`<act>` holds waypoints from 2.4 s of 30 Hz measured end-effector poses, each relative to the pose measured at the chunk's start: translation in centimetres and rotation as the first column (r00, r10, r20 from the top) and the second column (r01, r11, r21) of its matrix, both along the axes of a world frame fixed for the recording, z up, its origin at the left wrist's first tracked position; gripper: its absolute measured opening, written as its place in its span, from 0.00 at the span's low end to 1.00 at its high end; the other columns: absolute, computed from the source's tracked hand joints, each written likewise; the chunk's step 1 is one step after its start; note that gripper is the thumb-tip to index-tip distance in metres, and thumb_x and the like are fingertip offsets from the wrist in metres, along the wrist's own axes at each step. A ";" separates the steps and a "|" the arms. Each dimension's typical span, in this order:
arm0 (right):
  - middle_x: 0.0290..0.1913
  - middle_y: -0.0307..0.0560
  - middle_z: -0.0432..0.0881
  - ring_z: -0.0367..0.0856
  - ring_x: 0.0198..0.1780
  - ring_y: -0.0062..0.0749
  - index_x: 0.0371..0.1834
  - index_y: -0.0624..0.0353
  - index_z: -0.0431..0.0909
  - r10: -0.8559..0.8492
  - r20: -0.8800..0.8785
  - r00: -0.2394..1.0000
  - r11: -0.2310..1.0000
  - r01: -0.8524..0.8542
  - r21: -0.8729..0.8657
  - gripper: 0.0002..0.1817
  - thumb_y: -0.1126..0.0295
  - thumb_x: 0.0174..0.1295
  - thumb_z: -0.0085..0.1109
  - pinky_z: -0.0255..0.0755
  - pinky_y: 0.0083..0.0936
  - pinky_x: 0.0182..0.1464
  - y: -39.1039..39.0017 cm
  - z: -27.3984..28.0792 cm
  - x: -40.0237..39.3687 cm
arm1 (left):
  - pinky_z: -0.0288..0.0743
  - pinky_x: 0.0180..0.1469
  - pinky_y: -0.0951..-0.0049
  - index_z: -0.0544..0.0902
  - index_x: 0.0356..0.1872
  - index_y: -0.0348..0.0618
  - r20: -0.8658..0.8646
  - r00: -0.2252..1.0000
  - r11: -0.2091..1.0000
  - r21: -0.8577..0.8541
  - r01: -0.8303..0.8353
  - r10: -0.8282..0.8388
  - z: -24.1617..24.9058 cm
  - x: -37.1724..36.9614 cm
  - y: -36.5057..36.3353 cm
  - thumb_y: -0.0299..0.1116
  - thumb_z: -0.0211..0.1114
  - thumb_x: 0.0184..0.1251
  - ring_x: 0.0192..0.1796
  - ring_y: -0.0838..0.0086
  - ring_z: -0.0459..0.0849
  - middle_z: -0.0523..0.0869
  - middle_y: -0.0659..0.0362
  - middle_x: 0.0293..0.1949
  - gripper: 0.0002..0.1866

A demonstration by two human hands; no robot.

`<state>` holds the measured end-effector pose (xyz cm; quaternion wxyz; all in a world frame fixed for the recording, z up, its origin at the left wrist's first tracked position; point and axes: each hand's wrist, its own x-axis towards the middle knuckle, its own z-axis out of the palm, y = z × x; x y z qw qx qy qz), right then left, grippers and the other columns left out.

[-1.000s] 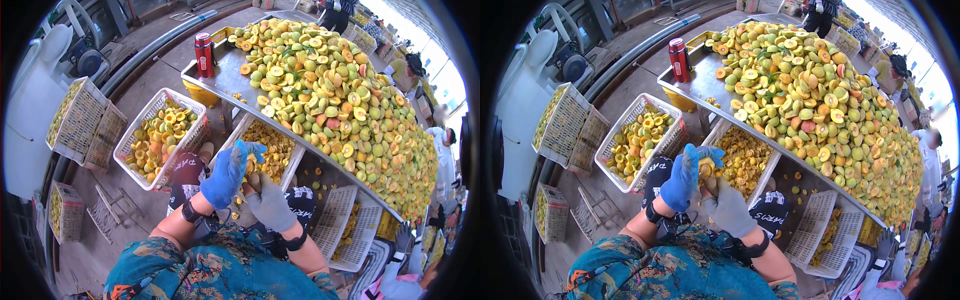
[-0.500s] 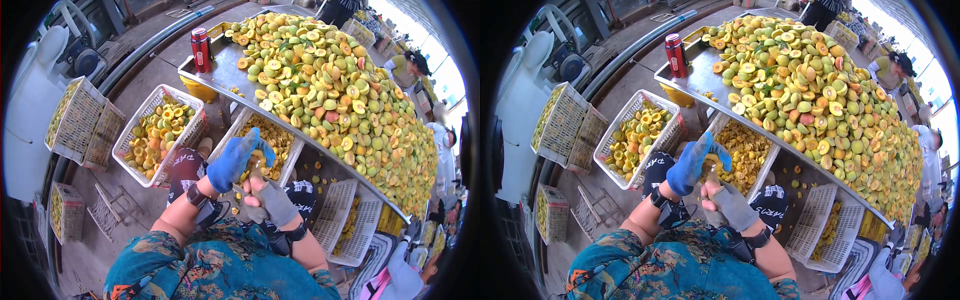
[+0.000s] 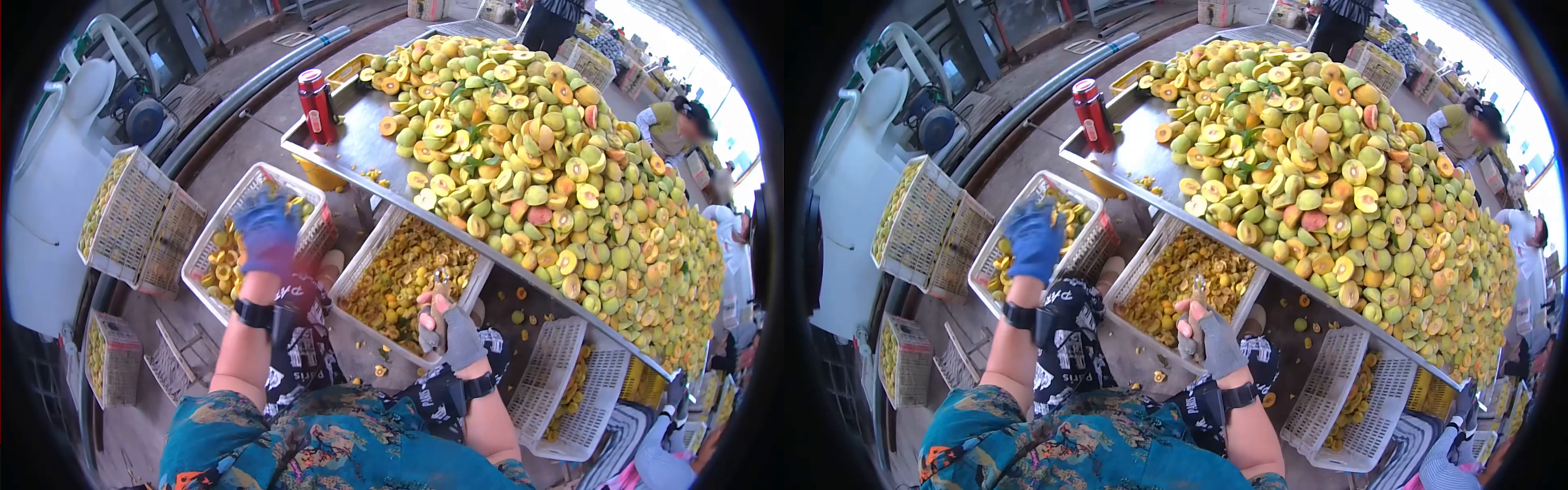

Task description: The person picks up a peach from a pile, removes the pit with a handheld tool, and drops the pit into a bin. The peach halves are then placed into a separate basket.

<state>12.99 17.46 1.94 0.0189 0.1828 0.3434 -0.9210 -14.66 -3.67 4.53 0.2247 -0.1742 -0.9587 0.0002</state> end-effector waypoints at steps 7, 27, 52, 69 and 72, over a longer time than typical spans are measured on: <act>0.29 0.33 0.73 0.67 0.23 0.16 0.52 0.58 0.74 0.015 0.094 0.995 0.999 -0.020 0.050 0.21 0.50 0.73 0.49 0.62 0.15 0.25 1.3 -4.8 -2.0 | 0.74 0.54 0.55 0.82 0.50 0.46 0.163 0.830 0.821 0.334 0.462 -0.533 -1.5 -5.7 11.1 0.43 0.60 0.66 0.51 0.52 0.80 0.81 0.47 0.48 0.17; 0.29 0.37 0.77 0.76 0.31 0.22 0.48 0.64 0.76 -0.081 0.112 0.990 0.857 0.012 0.515 0.18 0.58 0.68 0.59 0.71 0.23 0.35 -0.7 -4.1 -3.2 | 0.75 0.31 0.74 0.72 0.53 0.41 0.205 0.293 0.052 0.888 -0.456 -0.934 -0.9 2.0 15.3 0.48 0.58 0.73 0.31 0.73 0.79 0.78 0.57 0.37 0.21; 0.30 0.65 0.80 0.81 0.34 0.63 0.44 0.67 0.73 -0.006 -0.187 0.982 0.116 0.186 0.976 0.16 0.65 0.63 0.61 0.73 0.45 0.34 -7.9 7.6 0.2 | 0.74 0.44 0.76 0.82 0.40 0.36 0.168 0.241 0.069 0.926 -0.372 -0.956 6.1 15.4 5.4 0.64 0.39 0.76 0.36 0.74 0.80 0.83 0.57 0.33 0.37; 0.26 0.44 0.78 0.78 0.28 0.30 0.37 0.64 0.75 0.204 0.066 0.977 0.567 -0.172 0.806 0.18 0.57 0.66 0.57 0.69 0.29 0.33 -5.0 6.4 2.2 | 0.73 0.46 0.72 0.82 0.35 0.33 0.284 -0.125 0.282 0.959 0.037 -0.950 5.1 14.2 6.1 0.53 0.43 0.79 0.37 0.72 0.80 0.84 0.55 0.33 0.31; 0.23 0.34 0.72 0.68 0.24 0.18 0.36 0.59 0.74 0.294 0.106 0.950 0.853 -0.311 0.419 0.16 0.56 0.68 0.55 0.61 0.20 0.27 -5.1 7.3 2.4 | 0.74 0.45 0.72 0.83 0.37 0.34 0.138 -0.080 0.149 0.975 -0.162 -0.987 4.2 15.0 6.6 0.53 0.46 0.78 0.37 0.72 0.82 0.85 0.55 0.32 0.29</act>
